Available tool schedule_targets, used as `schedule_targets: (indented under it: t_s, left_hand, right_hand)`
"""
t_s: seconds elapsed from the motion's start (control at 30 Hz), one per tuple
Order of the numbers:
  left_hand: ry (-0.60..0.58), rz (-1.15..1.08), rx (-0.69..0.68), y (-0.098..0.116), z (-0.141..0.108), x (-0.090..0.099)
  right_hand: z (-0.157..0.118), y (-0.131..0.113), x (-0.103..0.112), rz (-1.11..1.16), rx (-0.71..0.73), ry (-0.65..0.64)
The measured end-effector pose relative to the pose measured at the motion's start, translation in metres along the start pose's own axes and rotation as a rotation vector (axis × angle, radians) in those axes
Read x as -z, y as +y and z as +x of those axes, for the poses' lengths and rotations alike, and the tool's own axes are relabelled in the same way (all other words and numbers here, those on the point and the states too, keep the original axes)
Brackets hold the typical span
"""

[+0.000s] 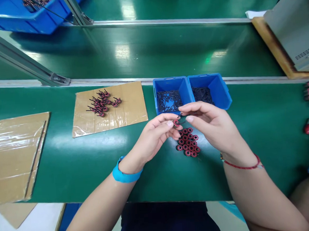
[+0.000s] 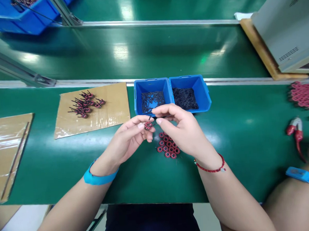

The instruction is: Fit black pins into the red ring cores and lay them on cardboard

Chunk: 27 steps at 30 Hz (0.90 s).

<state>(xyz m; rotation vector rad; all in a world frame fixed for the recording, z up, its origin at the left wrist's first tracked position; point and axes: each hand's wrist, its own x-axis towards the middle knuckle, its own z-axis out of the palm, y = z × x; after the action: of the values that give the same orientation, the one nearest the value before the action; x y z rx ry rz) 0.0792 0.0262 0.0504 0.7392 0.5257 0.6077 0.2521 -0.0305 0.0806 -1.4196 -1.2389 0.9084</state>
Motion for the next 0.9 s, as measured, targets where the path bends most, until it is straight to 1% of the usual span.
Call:
schedule_targets:
  t_s: [0.1,0.23,0.3,0.43,0.5,0.53,0.6,0.7,0.73,0.77,0.8,0.83,0.9]
  left_hand:
    - [-0.036,-0.012,0.029,0.000,-0.001,-0.001]
    - [-0.050,-0.017,0.032,0.000,-0.001,-0.001]
    - [-0.049,-0.018,0.029,0.000,-0.001,-0.001]
    - [-0.039,-0.009,0.021,0.001,-0.002,0.000]
    - [-0.029,-0.003,0.013,0.002,-0.001,0.000]
    - [-0.021,-0.001,0.007,0.003,0.000,0.000]
    - [0.006,0.009,-0.013,0.006,0.002,0.003]
    - [0.097,0.064,-0.093,0.017,0.006,0.013]
    - [0.146,0.103,-0.141,0.021,0.007,0.018]
    - [0.204,0.155,-0.201,0.027,0.008,0.025]
    - [0.271,0.217,-0.268,0.032,0.010,0.032]
    - [0.340,0.292,-0.333,0.036,0.012,0.040]
    - [0.473,0.461,-0.430,0.044,0.015,0.057]
  right_hand:
    - [0.000,-0.001,0.000,-0.015,0.030,-0.077]
    - [0.000,0.000,0.002,-0.004,0.065,-0.109]
    - [0.000,0.000,0.002,0.016,0.058,-0.124]
    - [-0.002,-0.002,0.003,0.044,0.005,-0.197]
    - [-0.001,-0.001,0.004,0.063,-0.036,-0.170]
    - [0.000,0.001,0.006,0.066,-0.045,-0.130]
    - [0.005,0.009,0.012,0.034,-0.036,-0.007]
    - [0.020,0.028,0.028,-0.145,-0.013,0.226]
    - [0.026,0.035,0.034,-0.239,-0.019,0.277]
    - [0.033,0.041,0.040,-0.347,-0.031,0.290]
    - [0.040,0.046,0.044,-0.469,-0.049,0.273]
    - [0.047,0.050,0.048,-0.607,-0.072,0.216]
    - [0.061,0.054,0.052,-0.853,-0.126,0.056]
